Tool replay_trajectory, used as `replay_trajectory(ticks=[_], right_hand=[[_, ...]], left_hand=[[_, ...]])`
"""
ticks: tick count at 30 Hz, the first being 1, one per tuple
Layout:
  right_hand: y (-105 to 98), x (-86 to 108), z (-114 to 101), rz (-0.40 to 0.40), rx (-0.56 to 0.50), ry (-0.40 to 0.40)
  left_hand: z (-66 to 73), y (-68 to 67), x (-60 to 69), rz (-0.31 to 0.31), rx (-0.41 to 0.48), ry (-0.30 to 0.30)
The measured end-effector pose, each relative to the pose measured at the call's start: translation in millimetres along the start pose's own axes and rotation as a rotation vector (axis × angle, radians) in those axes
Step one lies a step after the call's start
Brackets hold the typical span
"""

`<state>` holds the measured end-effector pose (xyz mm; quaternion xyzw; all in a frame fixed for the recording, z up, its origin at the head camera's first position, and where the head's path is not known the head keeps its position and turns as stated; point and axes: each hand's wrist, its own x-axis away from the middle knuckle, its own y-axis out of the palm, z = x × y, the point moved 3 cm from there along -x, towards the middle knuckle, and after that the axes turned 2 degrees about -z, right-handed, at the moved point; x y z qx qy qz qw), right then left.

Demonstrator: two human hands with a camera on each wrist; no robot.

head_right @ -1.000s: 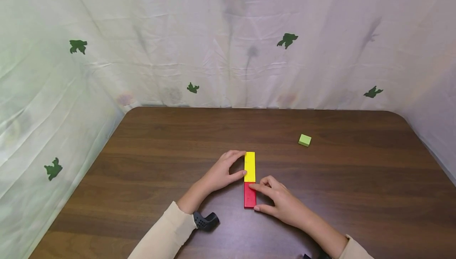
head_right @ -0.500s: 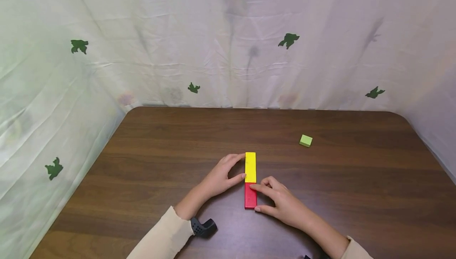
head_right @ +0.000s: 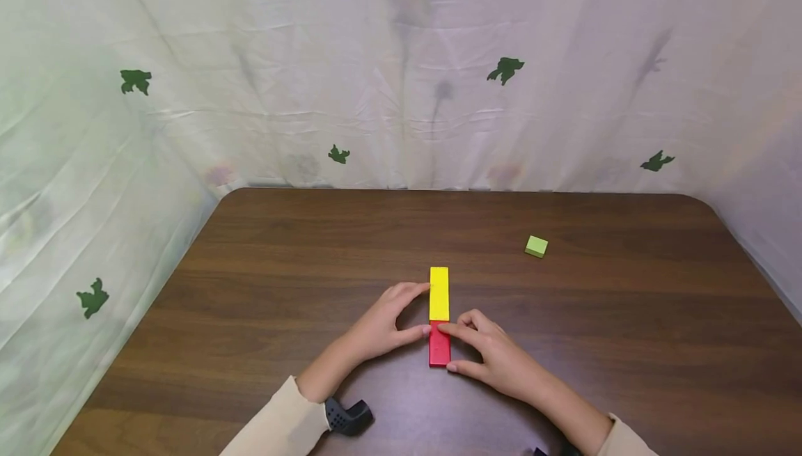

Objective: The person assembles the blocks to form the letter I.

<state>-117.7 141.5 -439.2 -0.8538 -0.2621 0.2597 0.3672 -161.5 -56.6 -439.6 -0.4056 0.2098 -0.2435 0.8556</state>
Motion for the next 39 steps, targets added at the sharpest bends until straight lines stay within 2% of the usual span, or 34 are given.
replay_trajectory(ticks=[14, 22, 29, 39], right_hand=[[-2, -0.4, -3, 0.01, -0.004, -0.024], [-4, -0.8, -4, 0.0, -0.027, 0.013], [-11, -3.3, -4, 0.105, -0.078, -0.02], [-24, -12.0, 7, 0.211, 0.023, -0.011]], left_hand=[[2.3, 2.2, 2.6, -0.023, -0.076, 0.051], [3.0, 1.1, 3.4, -0.013, -0.073, 0.06], [3.7, 0.9, 3.1, -0.013, -0.074, 0.059], [2.7, 1.5, 2.7, -0.035, -0.076, 0.035]])
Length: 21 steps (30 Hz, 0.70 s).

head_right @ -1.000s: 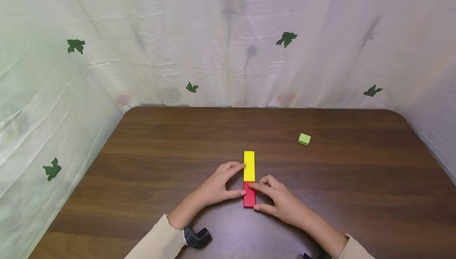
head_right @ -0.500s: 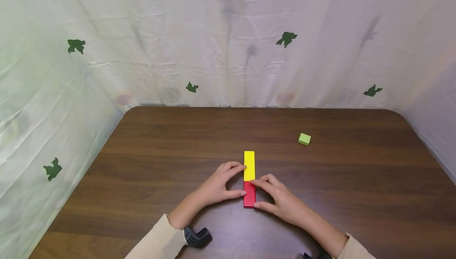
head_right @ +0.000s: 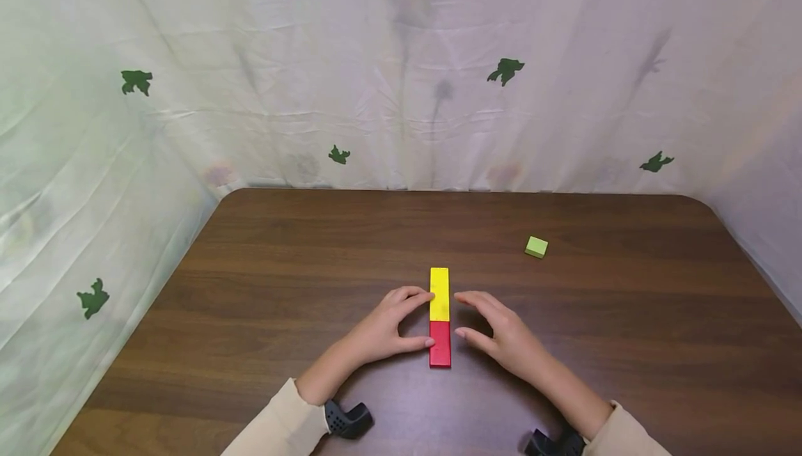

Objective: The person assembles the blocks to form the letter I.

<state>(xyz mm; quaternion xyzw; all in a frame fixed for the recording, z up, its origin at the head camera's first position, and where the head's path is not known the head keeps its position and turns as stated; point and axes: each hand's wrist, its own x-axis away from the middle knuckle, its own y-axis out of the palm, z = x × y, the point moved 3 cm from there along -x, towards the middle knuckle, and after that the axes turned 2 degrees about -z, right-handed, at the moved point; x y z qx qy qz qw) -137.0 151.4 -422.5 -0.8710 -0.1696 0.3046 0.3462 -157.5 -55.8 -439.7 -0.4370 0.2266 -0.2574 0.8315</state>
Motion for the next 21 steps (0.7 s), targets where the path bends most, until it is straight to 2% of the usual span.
replay_trajectory(ticks=[21], right_hand=[[-15, -20.1, 29, 0.135, 0.076, 0.008]], left_hand=[[-2.2, 2.4, -1.0, 0.023, -0.009, 0.018]])
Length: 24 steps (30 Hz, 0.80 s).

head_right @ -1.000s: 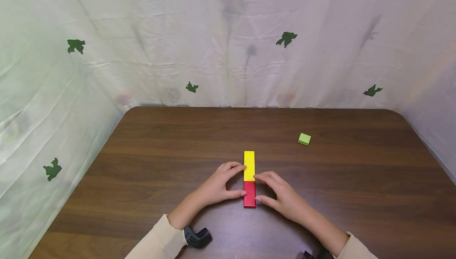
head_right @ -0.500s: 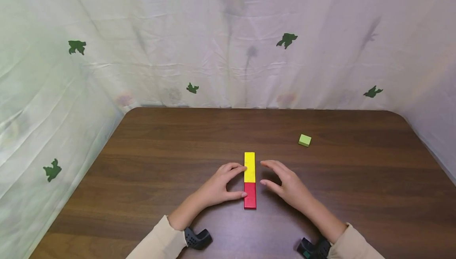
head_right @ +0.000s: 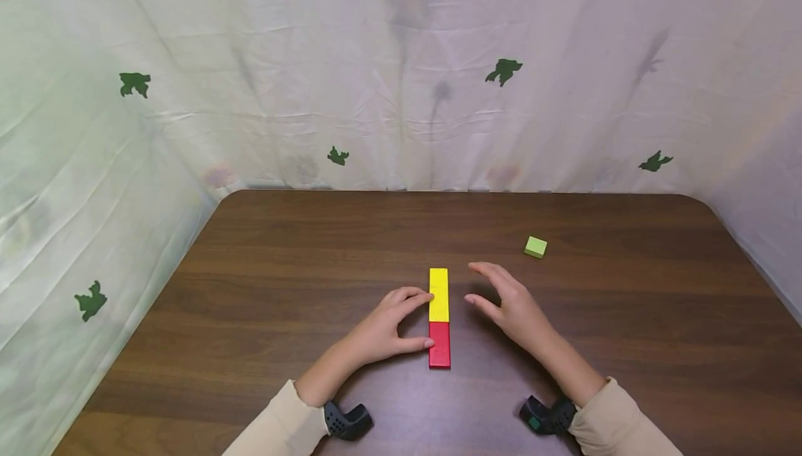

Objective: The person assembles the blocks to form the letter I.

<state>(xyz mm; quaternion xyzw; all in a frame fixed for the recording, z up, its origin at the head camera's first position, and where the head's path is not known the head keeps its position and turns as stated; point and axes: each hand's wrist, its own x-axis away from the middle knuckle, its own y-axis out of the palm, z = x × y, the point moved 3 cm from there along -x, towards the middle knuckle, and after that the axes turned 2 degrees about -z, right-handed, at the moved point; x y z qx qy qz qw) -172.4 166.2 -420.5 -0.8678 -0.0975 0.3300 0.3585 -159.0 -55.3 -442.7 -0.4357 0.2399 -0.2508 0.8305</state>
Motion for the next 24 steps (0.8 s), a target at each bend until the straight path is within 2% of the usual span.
replay_trajectory(ticks=[14, 24], right_hand=[[-13, -10.4, 26, 0.065, 0.082, 0.067], [-29, -13.5, 49, 0.122, 0.112, 0.099]], left_hand=[[1.1, -1.1, 0.5, 0.021, 0.002, 0.017], [2.5, -1.9, 0.4, 0.005, 0.015, 0.003]])
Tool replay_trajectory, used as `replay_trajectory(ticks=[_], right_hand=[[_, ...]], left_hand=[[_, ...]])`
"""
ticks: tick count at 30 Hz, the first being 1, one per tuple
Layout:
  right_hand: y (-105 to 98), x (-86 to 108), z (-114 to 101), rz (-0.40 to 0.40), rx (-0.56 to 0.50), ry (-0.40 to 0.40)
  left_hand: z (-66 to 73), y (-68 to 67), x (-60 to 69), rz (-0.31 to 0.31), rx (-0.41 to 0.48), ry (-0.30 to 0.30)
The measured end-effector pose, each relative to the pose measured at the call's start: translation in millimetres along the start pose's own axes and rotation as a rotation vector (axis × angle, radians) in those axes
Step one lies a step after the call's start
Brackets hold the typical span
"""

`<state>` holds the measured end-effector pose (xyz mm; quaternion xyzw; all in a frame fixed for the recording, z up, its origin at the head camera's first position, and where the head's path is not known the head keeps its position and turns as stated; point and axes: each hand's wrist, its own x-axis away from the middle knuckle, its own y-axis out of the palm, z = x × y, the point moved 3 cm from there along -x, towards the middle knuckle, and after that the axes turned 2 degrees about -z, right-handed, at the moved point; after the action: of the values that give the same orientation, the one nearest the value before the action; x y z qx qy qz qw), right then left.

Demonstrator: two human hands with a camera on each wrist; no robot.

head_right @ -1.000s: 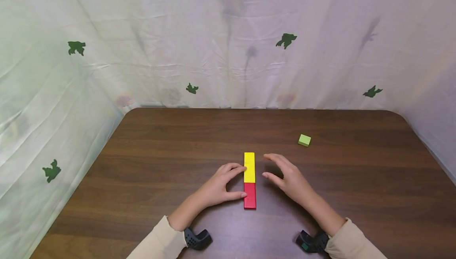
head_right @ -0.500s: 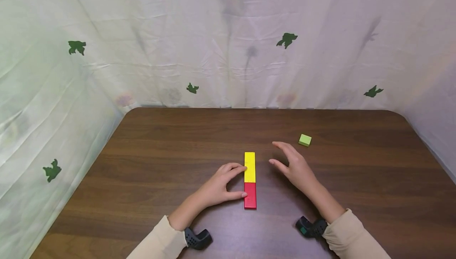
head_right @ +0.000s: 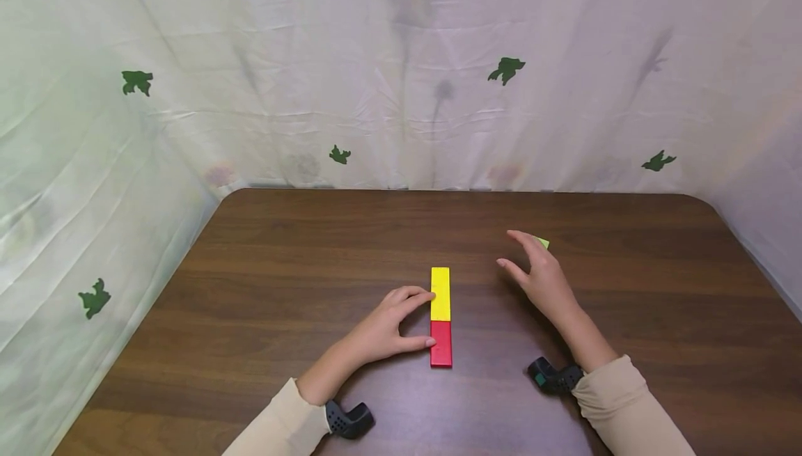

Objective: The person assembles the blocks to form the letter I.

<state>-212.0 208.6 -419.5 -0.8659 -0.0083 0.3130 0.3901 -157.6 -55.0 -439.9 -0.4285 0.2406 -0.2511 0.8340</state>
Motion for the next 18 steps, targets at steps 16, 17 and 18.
replay_trajectory(ticks=[16, 17, 18], right_hand=[[-23, 1.7, 31, -0.01, 0.033, 0.201], [-23, 2.0, 32, -0.018, 0.034, 0.211], [-23, 2.3, 32, -0.026, 0.033, 0.221]], left_hand=[[0.2, -0.6, 0.5, -0.001, -0.008, 0.006], [0.2, -0.6, 0.5, -0.001, -0.008, 0.007], [0.3, -0.7, 0.6, -0.001, -0.007, 0.007]])
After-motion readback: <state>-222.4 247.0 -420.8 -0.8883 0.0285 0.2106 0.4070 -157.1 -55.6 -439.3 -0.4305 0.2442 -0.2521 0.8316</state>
